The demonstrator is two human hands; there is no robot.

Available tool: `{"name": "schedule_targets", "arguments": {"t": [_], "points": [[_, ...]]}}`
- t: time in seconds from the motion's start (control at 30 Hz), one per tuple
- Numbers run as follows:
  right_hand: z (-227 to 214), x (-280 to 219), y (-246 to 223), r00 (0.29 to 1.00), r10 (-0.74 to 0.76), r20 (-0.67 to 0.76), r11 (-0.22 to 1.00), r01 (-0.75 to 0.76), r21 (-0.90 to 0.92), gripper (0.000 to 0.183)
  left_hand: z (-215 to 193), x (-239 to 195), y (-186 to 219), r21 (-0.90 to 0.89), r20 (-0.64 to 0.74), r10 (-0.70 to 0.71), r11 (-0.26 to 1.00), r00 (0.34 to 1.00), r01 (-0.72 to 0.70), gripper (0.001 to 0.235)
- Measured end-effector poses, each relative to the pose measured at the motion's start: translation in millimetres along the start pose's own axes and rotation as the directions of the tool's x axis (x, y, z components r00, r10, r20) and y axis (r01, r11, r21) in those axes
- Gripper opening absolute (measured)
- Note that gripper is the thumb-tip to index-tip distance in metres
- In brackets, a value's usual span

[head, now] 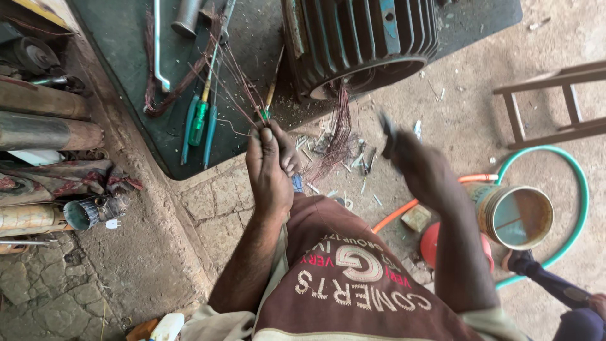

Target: The person uses a screwdriver to pry and pull copper wire from a motor housing on a workbench. They repeatedly insert the tool into the motor, extract wire bundles, and place them on the table. The person also uses a hammer to tap the motor housing while continuing to remove wire.

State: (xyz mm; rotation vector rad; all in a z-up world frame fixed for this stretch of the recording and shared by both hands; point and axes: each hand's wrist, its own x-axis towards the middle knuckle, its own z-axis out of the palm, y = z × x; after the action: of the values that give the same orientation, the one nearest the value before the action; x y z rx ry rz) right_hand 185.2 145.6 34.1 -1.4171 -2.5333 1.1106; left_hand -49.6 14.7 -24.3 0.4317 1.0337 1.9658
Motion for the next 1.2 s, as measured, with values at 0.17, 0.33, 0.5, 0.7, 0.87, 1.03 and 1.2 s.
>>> {"name": "schedule_targets", "arguments": {"t": [0.17, 0.33, 0.5, 0.7, 0.87, 1.03, 1.2], "points": [[5.8, 44.7, 5.0, 0.998, 0.043, 0.037, 0.979, -0.035, -0.202, 0.021, 7.3, 0.8, -0.7, 0.054, 0.095, 0.023, 0.998, 0.995, -0.028, 0.024], [11.6, 57.6, 4.9, 0.997, -0.044, 0.068, 0.978, 0.057, -0.201, 0.02, 8.8, 0.9, 1.1, -0.005, 0.073, 0.004, 1.0, 0.997, -0.004, 0.024], [11.4, 58.8, 8.9, 0.993, 0.035, 0.111, 0.994, -0.022, -0.111, 0.013, 10.3, -1.2, -4.6, -0.069, 0.052, -0.016, 0.997, 0.999, 0.02, 0.023], [17.3, -3.4, 37.9, 0.983, 0.151, 0.104, 0.985, -0.141, -0.098, 0.009, 21.2, -1.2, -16.4, 0.069, 0.084, 0.073, 0.994, 0.994, -0.079, 0.025], [35.3, -95.3, 90.2, 0.991, 0.06, -0.117, 0.933, -0.014, 0.361, 0.008, 39.8, -18.0, -28.5, -0.005, 0.156, -0.072, 0.997, 0.985, 0.073, 0.033], [56.0, -119.0, 88.0, 0.943, -0.187, -0.275, 0.926, 0.262, 0.27, 0.023, 64.4, -31.6, -34.4, 0.097, 0.263, -0.12, 0.99, 0.957, 0.098, 0.038], [50.9, -88.7, 39.4, 0.948, -0.303, -0.101, 0.953, 0.304, 0.0, 0.037, 63.8, -42.3, -31.3, 0.056, 0.308, -0.12, 0.993, 0.944, 0.108, 0.04]]}}
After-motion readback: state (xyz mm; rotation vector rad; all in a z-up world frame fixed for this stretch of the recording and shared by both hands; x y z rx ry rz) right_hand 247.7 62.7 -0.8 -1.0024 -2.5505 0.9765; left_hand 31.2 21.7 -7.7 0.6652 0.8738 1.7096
